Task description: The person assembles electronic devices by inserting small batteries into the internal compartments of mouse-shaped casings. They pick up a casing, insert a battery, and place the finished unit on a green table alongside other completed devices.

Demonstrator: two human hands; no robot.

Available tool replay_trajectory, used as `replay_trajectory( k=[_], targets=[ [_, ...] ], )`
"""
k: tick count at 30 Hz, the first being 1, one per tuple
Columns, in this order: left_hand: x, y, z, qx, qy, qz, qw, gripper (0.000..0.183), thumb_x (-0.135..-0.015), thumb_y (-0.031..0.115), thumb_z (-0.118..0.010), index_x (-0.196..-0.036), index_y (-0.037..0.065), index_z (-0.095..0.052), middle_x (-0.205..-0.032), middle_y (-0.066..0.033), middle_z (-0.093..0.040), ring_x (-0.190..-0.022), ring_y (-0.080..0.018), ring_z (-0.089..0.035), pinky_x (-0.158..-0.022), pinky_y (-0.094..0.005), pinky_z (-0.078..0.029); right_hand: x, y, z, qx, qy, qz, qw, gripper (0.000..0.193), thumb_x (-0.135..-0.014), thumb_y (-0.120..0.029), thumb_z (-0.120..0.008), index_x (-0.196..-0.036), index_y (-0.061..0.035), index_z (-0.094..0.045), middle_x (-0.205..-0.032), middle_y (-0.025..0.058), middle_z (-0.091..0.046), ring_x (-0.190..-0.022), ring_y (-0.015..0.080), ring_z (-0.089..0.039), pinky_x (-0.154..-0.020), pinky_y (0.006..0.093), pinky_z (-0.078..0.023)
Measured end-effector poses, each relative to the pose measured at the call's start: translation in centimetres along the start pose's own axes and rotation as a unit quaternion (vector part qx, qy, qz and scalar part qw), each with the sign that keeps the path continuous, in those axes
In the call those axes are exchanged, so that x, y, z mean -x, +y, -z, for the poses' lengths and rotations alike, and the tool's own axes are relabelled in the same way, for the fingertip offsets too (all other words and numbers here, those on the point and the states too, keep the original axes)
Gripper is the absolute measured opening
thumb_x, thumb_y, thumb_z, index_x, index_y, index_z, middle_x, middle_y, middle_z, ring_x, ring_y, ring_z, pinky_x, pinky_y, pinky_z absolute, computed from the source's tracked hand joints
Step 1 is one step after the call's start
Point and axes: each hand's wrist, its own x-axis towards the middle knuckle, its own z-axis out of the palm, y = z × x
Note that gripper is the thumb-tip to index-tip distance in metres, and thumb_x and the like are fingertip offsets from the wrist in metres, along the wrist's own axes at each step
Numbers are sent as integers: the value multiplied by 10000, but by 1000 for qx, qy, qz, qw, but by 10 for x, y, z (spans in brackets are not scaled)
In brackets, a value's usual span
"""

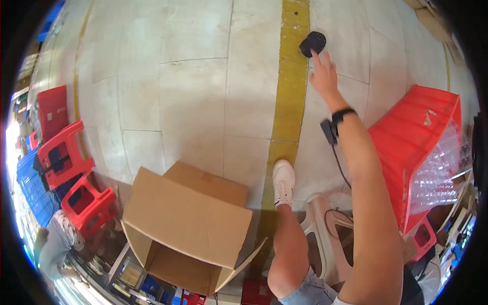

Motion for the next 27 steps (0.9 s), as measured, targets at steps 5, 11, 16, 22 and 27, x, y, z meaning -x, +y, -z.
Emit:
replay_trajectory(
  k=[5,11,16,22,27],
  targets=[
    [-38,11,-5,20,-24,-9,999,887,-825,542,-696,-1450,0,-374,-1433,-253,-415,-1290,-458,-403,-1053,-533,-378,-75,10,-15,-1,-82,-23,996,786,-695,-358,-774,-1403,-223,-459,-1497,261,-303,-1293,430,-449,-993,541,-443],
    [12,-72,34,72,-25,139,987,885,-823,547,-696,-1461,24,-375,-1445,-251,-408,-1296,-472,-393,-1060,-537,-375,40,3,-57,-60,-24,-25,998,293,-844,-110,-636,-1137,-121,-644,-1279,231,-543,-1174,395,-539,-953,455,-483],
    [134,-213,24,255,12,281,925,884,-821,552,-696,-1469,44,-376,-1455,-249,-402,-1301,-484,-385,-1066,-541,-373,137,37,-62,-316,20,70,946,373,-916,-96,-630,-1253,29,-529,-1149,201,-607,-1091,359,-564,-971,445,-429],
    [255,-259,-47,74,-45,584,807,1101,-689,440,-726,-1428,-191,-210,-1491,-371,-251,-1415,-473,-214,-1138,-552,-213,256,-96,161,-666,-285,-90,684,480,-959,-208,-632,-1368,-112,-399,-1298,74,-473,-1068,250,-585,-880,368,-472],
    [237,-232,0,262,51,535,801,1105,-711,427,-726,-1492,-99,-146,-1556,-321,-130,-1466,-464,-44,-1111,-679,-72,343,-244,363,-575,-549,235,559,427,-973,-125,-568,-1345,-105,-358,-1263,149,-519,-1066,278,-613,-835,329,-470]
  ],
)
